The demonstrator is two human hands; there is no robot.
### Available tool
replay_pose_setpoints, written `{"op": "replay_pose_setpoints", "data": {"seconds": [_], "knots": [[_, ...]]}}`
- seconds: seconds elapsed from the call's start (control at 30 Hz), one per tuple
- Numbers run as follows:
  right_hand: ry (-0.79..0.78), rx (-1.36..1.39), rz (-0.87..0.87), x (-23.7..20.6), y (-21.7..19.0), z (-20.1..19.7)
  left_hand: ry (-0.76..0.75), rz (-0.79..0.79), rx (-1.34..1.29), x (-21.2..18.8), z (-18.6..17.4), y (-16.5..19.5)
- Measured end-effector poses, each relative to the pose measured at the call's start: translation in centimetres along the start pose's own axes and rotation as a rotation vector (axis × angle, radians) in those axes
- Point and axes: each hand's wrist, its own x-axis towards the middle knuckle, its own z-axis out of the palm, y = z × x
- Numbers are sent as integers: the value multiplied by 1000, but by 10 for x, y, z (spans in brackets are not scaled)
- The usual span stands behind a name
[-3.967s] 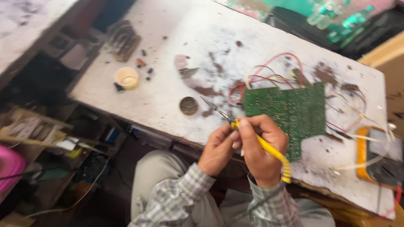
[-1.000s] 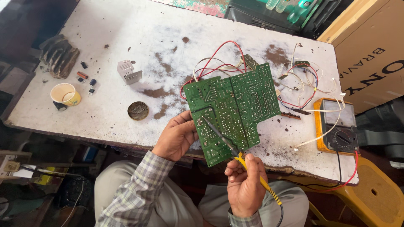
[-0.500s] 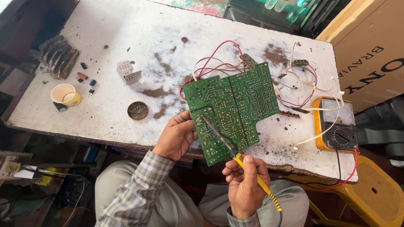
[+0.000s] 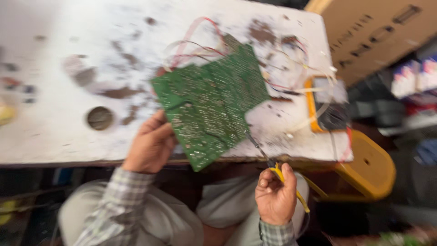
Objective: The person uses a soldering iron to work on a small metal heatsink and then on a green circuit board. They place the heatsink aside and continue soldering various points on the board. The person then flips the board over and uses a screwdriver to adjust components on the other side.
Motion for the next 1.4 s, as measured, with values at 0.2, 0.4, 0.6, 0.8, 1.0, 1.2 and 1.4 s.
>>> {"op": "replay_pose_setpoints", "data": {"seconds": [0.2, 0.4, 0.6, 0.8, 1.0, 1.2, 1.4], "knots": [[-79, 195, -12, 23, -33, -72, 20, -7, 10, -6, -1, 10], [0, 134, -57, 40, -28, -96, 84, -38, 51, -7, 8, 19], [22, 97, -34, 30, -38, -85, 45, -33, 38, -3, 7, 14], [-147, -102, -126, 20, -25, -20, 23, -85, -72, 15, 4, 12], [-261, -220, -130, 15, 13, 38, -16, -235, -61, 30, -5, 21], [-299, -246, -57, 11, 24, 63, -98, -395, -49, 53, -25, 31], [-260, -307, -37, 10, 30, 78, -71, -437, -34, 58, -27, 31]]}}
